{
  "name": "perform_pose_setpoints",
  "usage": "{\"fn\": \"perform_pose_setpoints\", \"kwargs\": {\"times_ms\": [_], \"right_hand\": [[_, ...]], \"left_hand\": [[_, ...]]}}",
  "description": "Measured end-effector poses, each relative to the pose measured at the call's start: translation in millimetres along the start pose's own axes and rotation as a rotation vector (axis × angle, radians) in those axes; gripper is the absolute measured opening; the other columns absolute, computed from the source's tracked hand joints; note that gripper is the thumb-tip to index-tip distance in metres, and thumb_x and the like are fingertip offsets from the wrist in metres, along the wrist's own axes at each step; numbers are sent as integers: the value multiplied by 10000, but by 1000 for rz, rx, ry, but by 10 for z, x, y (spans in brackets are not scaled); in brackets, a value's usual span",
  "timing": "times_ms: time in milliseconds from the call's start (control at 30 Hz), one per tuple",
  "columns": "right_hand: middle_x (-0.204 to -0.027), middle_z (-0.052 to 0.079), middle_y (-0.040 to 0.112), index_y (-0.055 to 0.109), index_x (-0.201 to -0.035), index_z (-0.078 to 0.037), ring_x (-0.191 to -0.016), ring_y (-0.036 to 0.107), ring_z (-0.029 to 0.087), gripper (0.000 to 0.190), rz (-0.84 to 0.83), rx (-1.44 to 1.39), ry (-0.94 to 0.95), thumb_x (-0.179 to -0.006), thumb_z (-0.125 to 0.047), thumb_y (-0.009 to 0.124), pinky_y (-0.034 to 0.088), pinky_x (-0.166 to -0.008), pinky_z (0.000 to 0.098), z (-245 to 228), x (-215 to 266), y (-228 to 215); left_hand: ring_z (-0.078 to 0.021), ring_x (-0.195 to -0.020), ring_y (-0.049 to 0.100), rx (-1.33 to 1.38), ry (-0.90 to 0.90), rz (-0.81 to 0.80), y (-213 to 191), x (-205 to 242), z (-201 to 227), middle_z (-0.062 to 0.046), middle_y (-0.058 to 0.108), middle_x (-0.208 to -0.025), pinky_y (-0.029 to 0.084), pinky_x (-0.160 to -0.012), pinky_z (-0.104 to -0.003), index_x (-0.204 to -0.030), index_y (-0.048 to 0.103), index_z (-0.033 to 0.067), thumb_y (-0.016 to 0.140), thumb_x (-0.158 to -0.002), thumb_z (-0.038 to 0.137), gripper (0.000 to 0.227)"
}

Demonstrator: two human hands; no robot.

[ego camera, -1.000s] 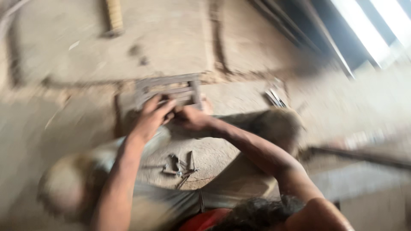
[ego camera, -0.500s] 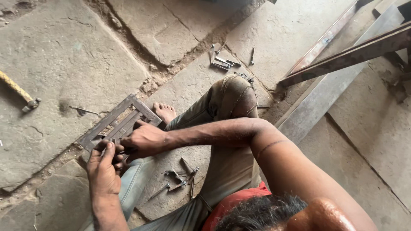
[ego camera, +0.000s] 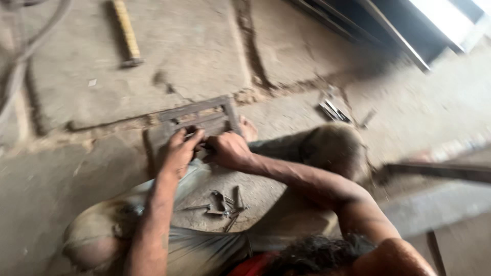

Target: The person sits on the floor and assembles a small rectangular metal frame by inserting and adjusting multiple metal rods and clips into the frame's slots. The person handles the components by hand, repeatedly fitting and repositioning them to secure the structure.

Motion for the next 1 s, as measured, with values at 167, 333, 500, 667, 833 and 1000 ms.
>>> {"fn": "perform_pose_setpoints", "kwargs": {"times_ms": [167, 333, 500, 667, 833, 1000], "right_hand": [[-991, 155, 732, 618, -1190, -26, -877, 729, 339, 474, -66, -317, -159, -882, -342, 790, 578, -737, 459, 55, 24, -8], [-945, 152, 759, 697, -1085, -46, -841, 749, 291, 299, -165, -229, -148, -951, -313, 718, 572, -762, 442, -19, -51, 27], [-792, 177, 730, 649, -967, 5, -673, 716, 303, 361, -6, -153, -53, -802, -280, 796, 568, -627, 443, 71, -65, -22], [-852, 113, 743, 689, -1058, -44, -713, 729, 245, 293, -121, -230, -203, -957, -316, 729, 574, -662, 396, -2, -43, 16], [-1136, 165, 717, 618, -1296, -98, -973, 683, 304, 558, -92, 70, 81, -888, -453, 757, 544, -843, 467, 83, -65, 119], [-1453, 188, 575, 483, -1481, -30, -1349, 512, 337, 633, 17, -273, -182, -961, -338, 671, 433, -1047, 607, 24, -108, 98]], "left_hand": [[-26, -632, 536, 48, -103, -1, 2, -141, -251, 55, 701, -847, 397, -506, -178, -1080, 699, 170, 739, -965, 243, 142], [-31, -628, 543, -34, -109, 11, -38, -72, -160, 42, 716, -836, 394, -483, -181, -1088, 712, 207, 729, -937, 229, 153], [-29, -644, 542, 48, -104, -50, 50, -36, -114, 46, 708, -863, 401, -502, -178, -1086, 698, 184, 731, -955, 236, 145], [-35, -650, 525, 50, -58, -115, 109, 5, 9, 23, 711, -894, 428, -534, -177, -1099, 715, 165, 727, -970, 225, 143], [-37, -647, 517, 163, -92, -64, 10, 57, 121, 16, 666, -921, 379, -489, -177, -1095, 668, 157, 666, -997, 175, 99], [-36, -625, 481, 265, -91, -108, -78, 25, 139, -11, 638, -921, 362, -486, -165, -1134, 653, 166, 614, -1027, 127, 120]]}}
Point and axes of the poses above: each hand's wrist, its own x-axis away from the middle knuckle, its own y-axis out of the palm, z = x × y, the point moved 7 cm from there along -x, towards the middle knuckle
